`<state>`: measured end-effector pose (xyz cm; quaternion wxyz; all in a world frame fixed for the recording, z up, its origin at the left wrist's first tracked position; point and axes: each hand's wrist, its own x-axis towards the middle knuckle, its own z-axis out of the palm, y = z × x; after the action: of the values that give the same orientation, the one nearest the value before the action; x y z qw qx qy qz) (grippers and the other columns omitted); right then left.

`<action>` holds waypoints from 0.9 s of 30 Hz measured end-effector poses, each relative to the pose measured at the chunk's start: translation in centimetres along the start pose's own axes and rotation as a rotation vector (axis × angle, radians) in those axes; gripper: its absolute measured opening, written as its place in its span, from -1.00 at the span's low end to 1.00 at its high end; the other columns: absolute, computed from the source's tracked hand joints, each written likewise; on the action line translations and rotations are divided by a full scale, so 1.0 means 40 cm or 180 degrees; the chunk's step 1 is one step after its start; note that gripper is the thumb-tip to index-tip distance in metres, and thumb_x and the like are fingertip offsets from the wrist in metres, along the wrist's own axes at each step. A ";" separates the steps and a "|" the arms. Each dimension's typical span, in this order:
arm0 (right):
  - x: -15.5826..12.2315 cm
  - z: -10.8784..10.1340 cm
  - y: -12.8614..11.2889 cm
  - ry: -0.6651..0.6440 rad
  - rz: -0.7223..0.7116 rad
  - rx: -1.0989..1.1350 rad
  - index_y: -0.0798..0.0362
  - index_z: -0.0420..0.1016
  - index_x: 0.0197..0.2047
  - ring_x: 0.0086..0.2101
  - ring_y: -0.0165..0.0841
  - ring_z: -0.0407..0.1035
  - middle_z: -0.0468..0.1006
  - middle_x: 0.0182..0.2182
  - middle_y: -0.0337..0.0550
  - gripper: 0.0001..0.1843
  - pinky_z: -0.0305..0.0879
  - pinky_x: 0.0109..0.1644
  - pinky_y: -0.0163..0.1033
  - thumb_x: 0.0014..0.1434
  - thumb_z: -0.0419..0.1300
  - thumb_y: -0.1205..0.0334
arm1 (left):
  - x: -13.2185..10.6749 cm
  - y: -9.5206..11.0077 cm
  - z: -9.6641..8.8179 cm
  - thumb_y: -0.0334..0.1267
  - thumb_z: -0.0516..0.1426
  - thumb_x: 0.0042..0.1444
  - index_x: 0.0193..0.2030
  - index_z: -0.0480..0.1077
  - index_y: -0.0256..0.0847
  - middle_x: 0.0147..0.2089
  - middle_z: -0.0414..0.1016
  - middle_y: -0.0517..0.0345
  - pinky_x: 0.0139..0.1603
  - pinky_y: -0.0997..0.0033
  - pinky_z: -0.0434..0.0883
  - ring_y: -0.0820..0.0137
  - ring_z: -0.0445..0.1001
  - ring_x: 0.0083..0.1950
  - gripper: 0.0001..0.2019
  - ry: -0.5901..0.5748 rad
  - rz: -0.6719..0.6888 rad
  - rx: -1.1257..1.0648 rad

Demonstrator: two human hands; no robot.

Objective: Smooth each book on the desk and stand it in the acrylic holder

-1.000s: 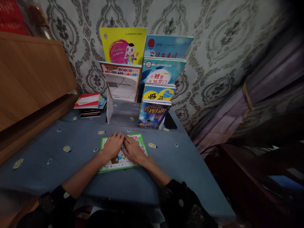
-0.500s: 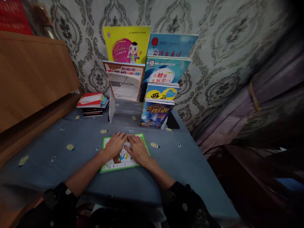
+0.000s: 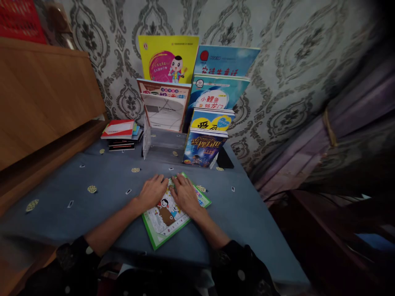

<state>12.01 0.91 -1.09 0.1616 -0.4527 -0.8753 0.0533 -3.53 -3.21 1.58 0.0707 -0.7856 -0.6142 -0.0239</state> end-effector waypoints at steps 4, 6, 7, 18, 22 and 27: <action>-0.006 0.004 -0.004 0.0084 0.0311 -0.0044 -0.01 0.39 0.24 0.29 0.03 0.12 0.30 0.28 0.15 -0.54 0.04 0.30 0.22 0.31 0.11 0.13 | 0.002 -0.001 0.013 -0.34 -0.04 0.37 -0.08 0.38 -0.22 -0.09 0.40 0.00 -0.08 0.25 0.42 0.21 0.39 -0.01 -0.83 0.0126 0.0140 0.0022; -0.004 0.005 -0.001 0.0106 0.0373 0.0028 -0.02 0.41 0.23 0.28 0.05 0.12 0.32 0.26 0.16 -0.55 0.04 0.30 0.23 0.30 0.13 0.13 | 0.003 0.001 0.015 -0.38 -0.03 0.35 -0.07 0.38 -0.24 -0.08 0.40 -0.01 -0.08 0.25 0.43 0.20 0.39 0.01 -0.83 0.0141 0.0187 0.0010; -0.001 0.006 0.003 0.0119 0.0352 0.0088 0.00 0.43 0.22 0.27 0.05 0.13 0.33 0.25 0.17 -0.55 0.05 0.30 0.22 0.28 0.14 0.14 | 0.002 0.003 0.014 -0.38 -0.03 0.35 -0.08 0.38 -0.24 -0.07 0.41 -0.02 -0.10 0.26 0.43 0.20 0.40 0.02 -0.83 0.0135 0.0180 -0.0021; 0.028 0.060 0.059 0.0257 -0.0546 0.1839 0.06 0.07 0.39 0.19 -0.25 0.29 0.36 0.24 0.04 -0.35 0.20 0.31 -0.01 0.24 0.00 0.31 | 0.004 0.019 0.033 -0.37 -0.02 0.31 -0.02 0.38 -0.24 0.00 0.42 -0.08 0.03 0.13 0.39 0.16 0.39 0.06 -0.80 0.0359 0.0246 -0.0460; 0.019 0.048 0.048 0.0184 -0.0710 0.1713 0.05 0.16 0.35 0.20 -0.27 0.28 0.39 0.20 0.04 -0.43 0.21 0.32 -0.01 0.28 -0.04 0.31 | 0.007 0.012 0.055 -0.38 -0.03 0.30 0.11 0.34 -0.26 0.07 0.43 -0.10 0.10 0.11 0.35 0.17 0.39 0.10 -0.71 0.0454 0.0333 -0.0546; -0.029 0.024 0.044 0.0084 -0.0541 0.0986 0.16 0.23 0.32 0.27 -0.18 0.18 0.29 0.28 0.16 -0.47 0.13 0.36 0.03 0.31 -0.01 0.27 | 0.008 0.014 0.055 -0.36 -0.04 0.33 0.09 0.36 -0.27 0.08 0.45 -0.11 0.10 0.14 0.33 0.18 0.40 0.10 -0.73 0.0400 0.0344 -0.0427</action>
<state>13.70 1.06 -2.71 0.2448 -0.3474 -0.8895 0.1677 -3.01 -2.74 -0.59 0.0575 -0.8175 -0.5623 -0.1103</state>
